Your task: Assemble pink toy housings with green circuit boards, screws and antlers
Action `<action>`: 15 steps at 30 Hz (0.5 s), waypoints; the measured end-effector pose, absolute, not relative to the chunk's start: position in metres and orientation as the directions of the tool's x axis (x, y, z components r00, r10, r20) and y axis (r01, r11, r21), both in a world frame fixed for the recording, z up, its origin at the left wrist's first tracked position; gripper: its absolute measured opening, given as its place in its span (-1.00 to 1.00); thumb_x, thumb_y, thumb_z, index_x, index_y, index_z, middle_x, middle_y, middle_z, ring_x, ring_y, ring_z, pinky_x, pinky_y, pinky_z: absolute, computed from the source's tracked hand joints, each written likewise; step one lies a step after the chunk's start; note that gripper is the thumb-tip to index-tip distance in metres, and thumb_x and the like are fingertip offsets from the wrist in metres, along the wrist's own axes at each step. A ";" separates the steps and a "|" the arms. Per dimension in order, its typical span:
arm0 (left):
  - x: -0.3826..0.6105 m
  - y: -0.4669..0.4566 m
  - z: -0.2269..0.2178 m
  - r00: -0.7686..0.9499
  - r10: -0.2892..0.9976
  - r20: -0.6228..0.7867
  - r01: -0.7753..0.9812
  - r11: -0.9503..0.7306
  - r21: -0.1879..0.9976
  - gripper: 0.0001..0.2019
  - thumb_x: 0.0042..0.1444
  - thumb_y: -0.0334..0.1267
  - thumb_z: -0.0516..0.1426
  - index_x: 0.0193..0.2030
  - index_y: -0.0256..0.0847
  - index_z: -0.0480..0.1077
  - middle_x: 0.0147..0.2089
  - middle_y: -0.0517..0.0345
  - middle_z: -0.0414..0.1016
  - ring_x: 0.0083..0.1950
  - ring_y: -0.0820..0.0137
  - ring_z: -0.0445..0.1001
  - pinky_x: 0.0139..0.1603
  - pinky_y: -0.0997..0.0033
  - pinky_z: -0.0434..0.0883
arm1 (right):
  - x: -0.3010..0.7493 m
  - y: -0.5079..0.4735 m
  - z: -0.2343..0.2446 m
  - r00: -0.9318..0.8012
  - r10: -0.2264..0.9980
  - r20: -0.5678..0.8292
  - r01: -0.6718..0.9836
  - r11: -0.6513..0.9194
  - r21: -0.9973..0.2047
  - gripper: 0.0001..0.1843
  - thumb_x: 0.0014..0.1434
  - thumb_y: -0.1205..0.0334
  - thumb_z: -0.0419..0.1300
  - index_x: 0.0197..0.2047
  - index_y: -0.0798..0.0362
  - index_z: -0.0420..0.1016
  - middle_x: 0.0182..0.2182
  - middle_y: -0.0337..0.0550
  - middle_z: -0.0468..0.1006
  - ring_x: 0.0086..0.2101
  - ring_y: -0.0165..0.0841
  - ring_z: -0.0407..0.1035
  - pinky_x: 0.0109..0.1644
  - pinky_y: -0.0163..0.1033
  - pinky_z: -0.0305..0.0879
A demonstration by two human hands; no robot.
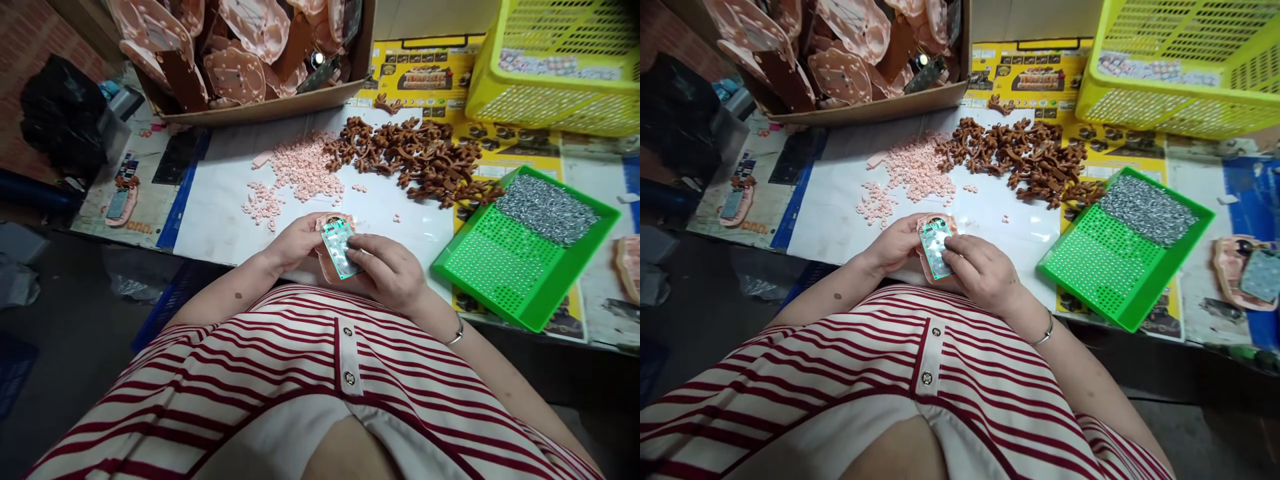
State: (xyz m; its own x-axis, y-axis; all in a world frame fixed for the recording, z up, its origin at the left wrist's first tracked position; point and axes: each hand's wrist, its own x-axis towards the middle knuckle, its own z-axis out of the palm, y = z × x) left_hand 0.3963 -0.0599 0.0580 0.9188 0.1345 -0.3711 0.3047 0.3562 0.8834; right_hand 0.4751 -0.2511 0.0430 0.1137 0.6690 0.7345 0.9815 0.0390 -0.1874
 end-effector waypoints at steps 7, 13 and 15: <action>0.395 -0.059 0.058 0.944 0.159 -0.288 0.228 0.316 0.921 -0.62 0.00 -0.23 0.32 -0.01 -0.26 0.56 -0.01 0.03 0.62 -0.01 0.31 0.53 -0.02 0.40 0.42 | 0.471 -0.248 0.038 0.127 0.658 0.742 0.987 -0.009 -0.162 -0.77 0.29 0.36 0.16 0.01 0.13 0.50 -0.11 0.13 0.67 -0.08 -0.19 0.57 -0.05 -0.05 0.62; 0.394 -0.059 0.055 0.963 0.200 -0.180 0.134 0.222 0.966 -0.64 0.05 -0.22 0.30 0.00 -0.26 0.55 0.03 0.00 0.63 0.07 0.28 0.55 0.12 0.34 0.41 | 0.468 -0.248 0.035 0.139 0.658 0.740 0.988 -0.047 -0.144 -0.80 0.29 0.37 0.14 -0.03 0.10 0.51 -0.11 0.07 0.66 -0.09 -0.22 0.56 -0.05 -0.06 0.64; 0.394 -0.059 0.053 0.962 0.233 -0.144 0.100 0.192 0.976 -0.64 0.05 -0.23 0.30 0.01 -0.26 0.55 0.06 -0.01 0.63 0.09 0.28 0.55 0.16 0.32 0.41 | 0.467 -0.247 0.035 0.137 0.652 0.746 0.989 -0.053 -0.135 -0.80 0.30 0.38 0.14 -0.04 0.09 0.50 -0.11 0.05 0.66 -0.08 -0.22 0.56 -0.05 -0.06 0.64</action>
State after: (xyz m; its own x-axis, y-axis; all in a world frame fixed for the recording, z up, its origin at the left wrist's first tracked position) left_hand 0.3935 -0.0587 0.0531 0.9618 0.2326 -0.1442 0.0999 0.1920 0.9763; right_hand 0.4671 -0.2475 0.0345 0.1370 0.6519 0.7458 0.9894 -0.0533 -0.1351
